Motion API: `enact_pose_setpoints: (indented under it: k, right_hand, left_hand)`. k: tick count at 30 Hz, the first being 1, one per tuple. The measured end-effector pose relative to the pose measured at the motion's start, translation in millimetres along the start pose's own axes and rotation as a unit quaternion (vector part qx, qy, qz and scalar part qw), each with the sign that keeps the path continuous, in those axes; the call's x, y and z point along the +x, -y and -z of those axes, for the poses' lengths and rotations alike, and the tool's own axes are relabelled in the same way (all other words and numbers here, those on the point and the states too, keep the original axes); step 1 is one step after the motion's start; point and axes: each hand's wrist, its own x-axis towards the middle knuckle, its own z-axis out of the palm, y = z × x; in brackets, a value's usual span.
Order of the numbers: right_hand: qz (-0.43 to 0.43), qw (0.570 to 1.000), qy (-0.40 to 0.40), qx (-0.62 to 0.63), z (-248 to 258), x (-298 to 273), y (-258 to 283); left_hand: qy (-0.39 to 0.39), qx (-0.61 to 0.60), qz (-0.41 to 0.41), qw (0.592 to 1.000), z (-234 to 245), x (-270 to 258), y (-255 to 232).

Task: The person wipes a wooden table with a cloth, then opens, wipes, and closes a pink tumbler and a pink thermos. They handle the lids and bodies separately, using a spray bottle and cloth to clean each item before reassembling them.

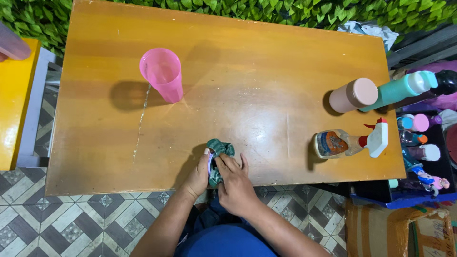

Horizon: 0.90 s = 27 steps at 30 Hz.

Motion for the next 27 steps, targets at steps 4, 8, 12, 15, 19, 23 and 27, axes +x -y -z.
enact_pose_setpoints:
  k: [4,8,12,15,19,23,27]
  right_hand:
    - [0.066,0.995,0.015,0.068,4.3,2.7,-4.7]
    - [0.082,0.989,0.037,0.117,19.9,2.7,4.8]
    - [0.111,0.990,0.069,0.061,44.1,6.2,12.1]
    - [0.126,0.991,0.040,0.032,50.4,10.9,16.4]
    - [0.169,0.985,-0.007,0.023,44.1,17.7,9.7]
    - [0.154,0.984,0.031,0.078,35.2,27.5,-6.3]
    - [0.191,0.978,0.000,0.089,22.8,27.6,-16.0]
  left_hand:
    - [-0.006,0.038,-0.027,0.999,11.4,8.5,15.4]
    - [-0.014,-0.074,-0.050,0.996,20.0,8.7,25.1]
    - [0.008,-0.194,0.009,0.981,15.7,7.9,20.0]
    - [-0.029,-0.162,0.057,0.985,12.9,5.9,6.2]
    - [-0.033,-0.039,0.113,0.992,16.5,-0.4,-2.0]
    - [0.157,-0.203,0.087,0.963,17.2,0.9,-3.6]
    - [0.037,-0.186,0.142,0.972,12.2,-1.6,-18.8]
